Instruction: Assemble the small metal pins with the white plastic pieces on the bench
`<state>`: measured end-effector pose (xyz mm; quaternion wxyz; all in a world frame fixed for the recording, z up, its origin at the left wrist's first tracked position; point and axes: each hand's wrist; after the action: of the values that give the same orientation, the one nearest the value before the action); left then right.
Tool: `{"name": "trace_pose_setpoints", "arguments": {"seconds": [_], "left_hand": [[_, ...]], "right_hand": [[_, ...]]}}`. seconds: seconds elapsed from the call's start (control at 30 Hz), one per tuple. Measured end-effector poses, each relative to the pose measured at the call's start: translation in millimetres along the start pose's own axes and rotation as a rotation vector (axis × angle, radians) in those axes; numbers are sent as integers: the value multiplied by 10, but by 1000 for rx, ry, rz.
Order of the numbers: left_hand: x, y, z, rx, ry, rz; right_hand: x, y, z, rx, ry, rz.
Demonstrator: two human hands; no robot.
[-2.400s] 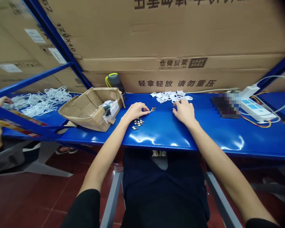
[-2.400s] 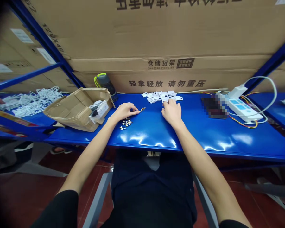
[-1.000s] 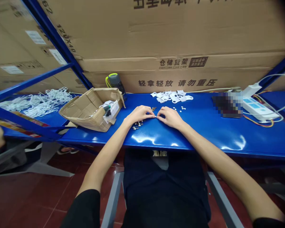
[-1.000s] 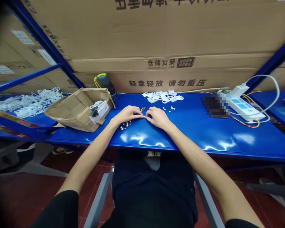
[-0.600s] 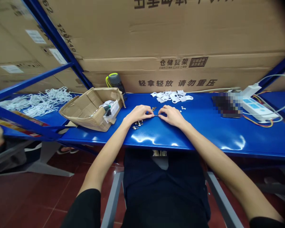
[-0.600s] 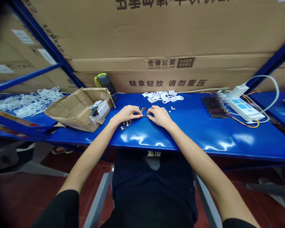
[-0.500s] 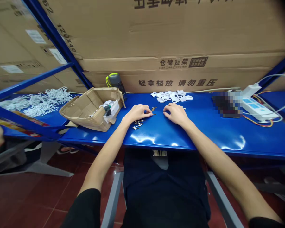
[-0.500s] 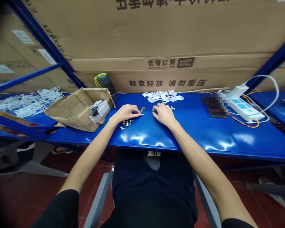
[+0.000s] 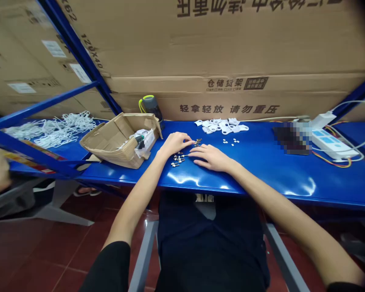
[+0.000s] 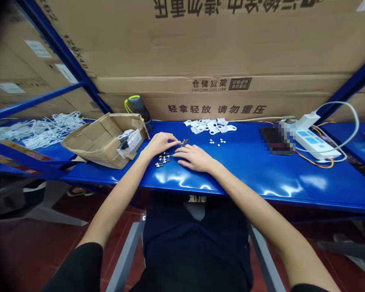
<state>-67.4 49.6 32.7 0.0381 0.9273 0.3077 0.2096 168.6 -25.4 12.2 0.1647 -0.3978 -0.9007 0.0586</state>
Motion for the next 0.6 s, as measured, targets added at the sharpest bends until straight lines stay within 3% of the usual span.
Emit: {"name": "trace_pose_setpoints", "arguments": {"seconds": [0.17,0.4,0.6], "left_hand": [[9,26,-20,-5,27,-74],[-5,39,-2,-158,45,-3],[-6,-2,82,-273,-128,138]], "right_hand": [[10,-115,44,-9,-63,-71],[-1,137,-26,24,41,20],[-6,205,-117,21,24,108]]}}
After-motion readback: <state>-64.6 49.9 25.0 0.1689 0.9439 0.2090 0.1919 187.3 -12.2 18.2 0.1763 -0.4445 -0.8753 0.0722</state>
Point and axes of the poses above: each hand's wrist, its own x-axis towards the middle knuckle, its own z-axis out of the palm, y = z × x, and after that the axes turned 12 degrees about z, right-handed
